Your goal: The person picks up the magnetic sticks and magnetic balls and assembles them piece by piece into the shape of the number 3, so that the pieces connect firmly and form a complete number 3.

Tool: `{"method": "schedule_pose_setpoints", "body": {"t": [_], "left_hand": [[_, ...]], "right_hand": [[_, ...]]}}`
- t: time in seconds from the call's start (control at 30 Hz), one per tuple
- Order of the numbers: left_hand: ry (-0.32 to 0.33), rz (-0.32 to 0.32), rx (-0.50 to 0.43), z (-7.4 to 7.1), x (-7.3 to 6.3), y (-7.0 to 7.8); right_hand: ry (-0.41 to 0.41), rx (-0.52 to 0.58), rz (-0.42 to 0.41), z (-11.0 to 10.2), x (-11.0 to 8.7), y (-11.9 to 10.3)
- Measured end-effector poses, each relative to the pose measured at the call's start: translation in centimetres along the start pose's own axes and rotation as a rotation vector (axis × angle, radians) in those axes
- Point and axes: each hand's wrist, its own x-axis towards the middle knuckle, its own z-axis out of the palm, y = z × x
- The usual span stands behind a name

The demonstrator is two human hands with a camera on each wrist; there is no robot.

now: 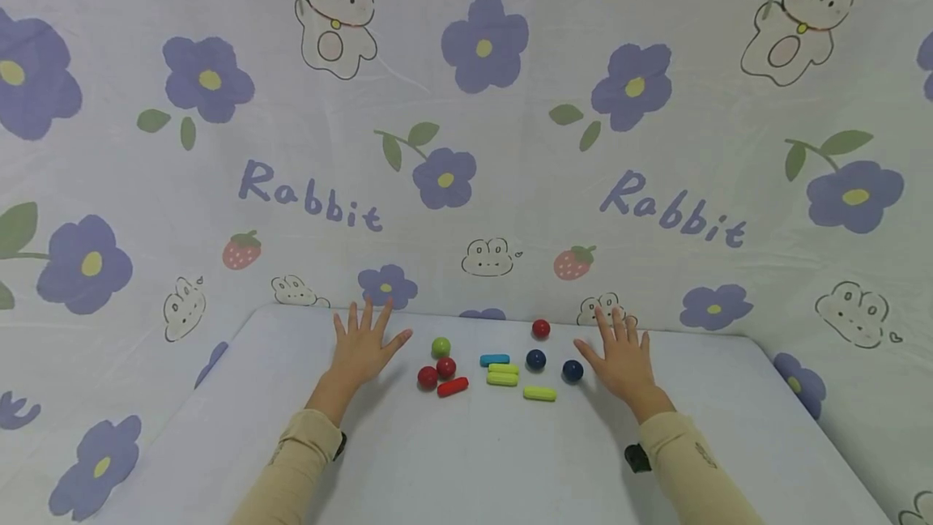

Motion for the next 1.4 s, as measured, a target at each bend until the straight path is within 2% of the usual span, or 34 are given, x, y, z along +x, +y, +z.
{"method": "schedule_pose_setpoints", "body": {"t": [0.23, 0.37, 0.5, 0.67, 0.83, 1.17, 1.27, 1.4], "left_hand": [[-0.018, 0.006, -0.033, 0.5, -0.5, 0.2], [-0.044, 0.014, -0.103, 0.5, -0.9, 0.3], [-0.052, 0.053, -0.193, 0.4, -1.3, 0.5], [-0.068, 0.094, -0.246, 0.8, -1.7, 0.5], [-0.068, 0.119, -0.325, 1.0, -1.9, 0.7], [-0.116, 0.082, -0.550, 0.4, -2.5, 1.4], [-0.108, 0.074, -0.602, 0.2, -2.7, 1.8], [-0.072, 0.076, -0.680, 0.1, -3.0, 2.3]], "right_hand": [[0.012, 0.163, 0.005, -0.2, -0.7, -0.6], [-0.012, 0.277, 0.029, -0.2, -1.0, -1.0], [-0.040, 0.372, 0.056, -0.2, -1.5, -1.3], [-0.035, 0.494, 0.069, -0.2, -2.3, -1.6], [0.000, 0.606, 0.065, 0.1, -3.2, -1.7], [0.097, 0.775, -0.014, 0.8, -4.7, -2.1], [0.080, 0.828, 0.000, 0.9, -5.0, -2.2], [0.001, 0.887, 0.054, 0.8, -5.6, -2.5]]}}
